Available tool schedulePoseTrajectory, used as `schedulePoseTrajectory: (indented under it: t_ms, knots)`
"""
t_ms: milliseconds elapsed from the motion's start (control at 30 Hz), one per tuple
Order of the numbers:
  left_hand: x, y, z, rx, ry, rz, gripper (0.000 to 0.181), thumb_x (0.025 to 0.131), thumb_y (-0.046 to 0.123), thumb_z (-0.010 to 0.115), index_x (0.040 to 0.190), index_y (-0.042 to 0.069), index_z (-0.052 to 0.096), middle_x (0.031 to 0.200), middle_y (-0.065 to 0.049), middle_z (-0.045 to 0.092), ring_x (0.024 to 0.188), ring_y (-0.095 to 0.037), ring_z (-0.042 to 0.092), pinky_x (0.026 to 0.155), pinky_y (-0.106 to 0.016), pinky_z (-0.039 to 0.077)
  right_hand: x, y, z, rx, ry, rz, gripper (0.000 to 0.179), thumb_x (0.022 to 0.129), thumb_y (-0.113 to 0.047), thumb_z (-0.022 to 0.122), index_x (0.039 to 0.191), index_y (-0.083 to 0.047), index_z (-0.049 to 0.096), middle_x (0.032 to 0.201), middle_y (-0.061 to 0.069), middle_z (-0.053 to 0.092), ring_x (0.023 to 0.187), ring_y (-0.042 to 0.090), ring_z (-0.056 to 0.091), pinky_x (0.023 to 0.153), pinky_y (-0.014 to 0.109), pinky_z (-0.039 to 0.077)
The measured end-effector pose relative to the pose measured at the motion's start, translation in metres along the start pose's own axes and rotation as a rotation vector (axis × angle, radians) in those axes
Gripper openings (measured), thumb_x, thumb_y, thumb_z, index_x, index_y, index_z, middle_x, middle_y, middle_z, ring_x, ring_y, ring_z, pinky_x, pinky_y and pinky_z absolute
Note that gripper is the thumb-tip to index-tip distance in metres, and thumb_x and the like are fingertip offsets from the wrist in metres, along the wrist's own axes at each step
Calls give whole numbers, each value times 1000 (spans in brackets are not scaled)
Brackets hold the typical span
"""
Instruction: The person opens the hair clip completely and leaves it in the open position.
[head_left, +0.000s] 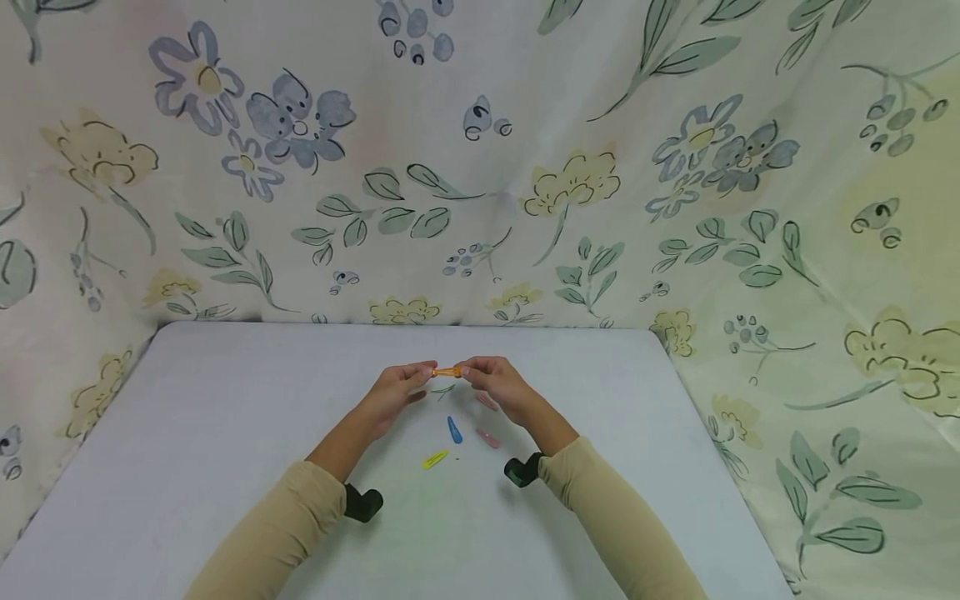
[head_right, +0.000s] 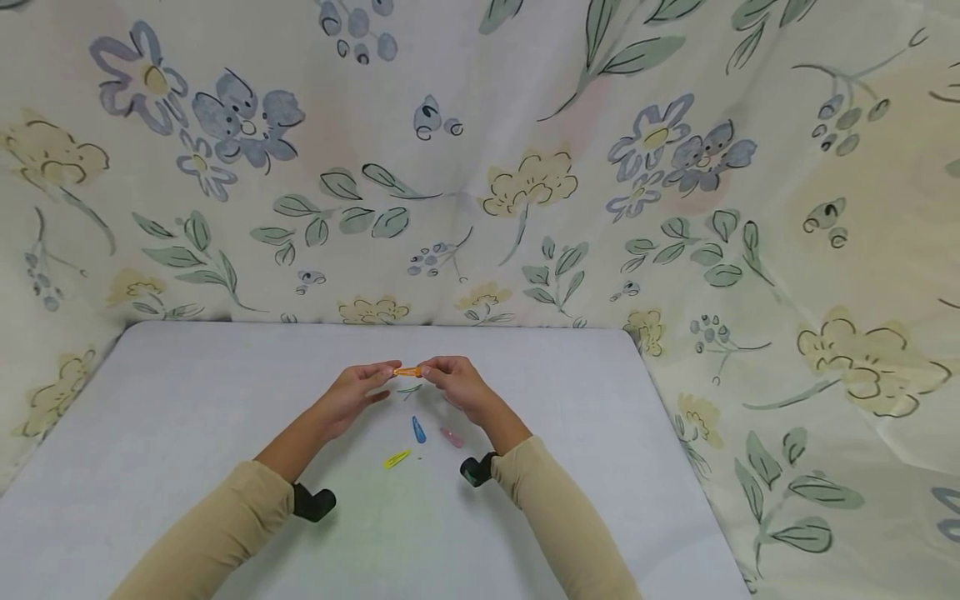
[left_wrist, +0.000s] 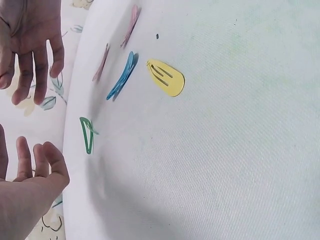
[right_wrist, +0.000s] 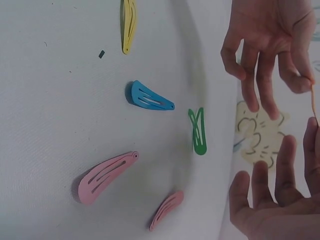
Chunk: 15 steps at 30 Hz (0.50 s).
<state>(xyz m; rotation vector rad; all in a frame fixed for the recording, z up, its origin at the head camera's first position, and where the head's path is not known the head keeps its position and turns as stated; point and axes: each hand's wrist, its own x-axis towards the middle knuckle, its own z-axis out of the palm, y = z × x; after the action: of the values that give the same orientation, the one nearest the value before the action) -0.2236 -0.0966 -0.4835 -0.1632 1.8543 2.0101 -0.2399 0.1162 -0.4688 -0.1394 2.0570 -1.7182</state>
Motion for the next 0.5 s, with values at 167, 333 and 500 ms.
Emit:
schedulePoseTrajectory:
  t_ms: [167,333,500]
  knots:
    - [0,0,1,9,-2,7,32,102,21,57,124,-2,62,150,-6,48,139,-25,42,111,-45,38,-1,-1,0,5,5,3,26,102,-16,57,119,1,65,121,10,67,128,40,48,111,54,34]
    - [1,0,0,14,-4,6,30,102,20,57,121,-2,63,151,-7,47,138,-26,42,111,-45,38,-1,0,0,-7,4,13,26,102,-16,57,120,1,65,121,10,67,127,40,49,111,53,35]
    - [1,0,0,20,5,7,28,102,19,58,119,-2,64,151,-6,47,137,-25,43,110,-45,39,0,0,0,-27,4,1,26,103,-17,56,120,0,66,121,9,66,127,39,50,110,53,35]
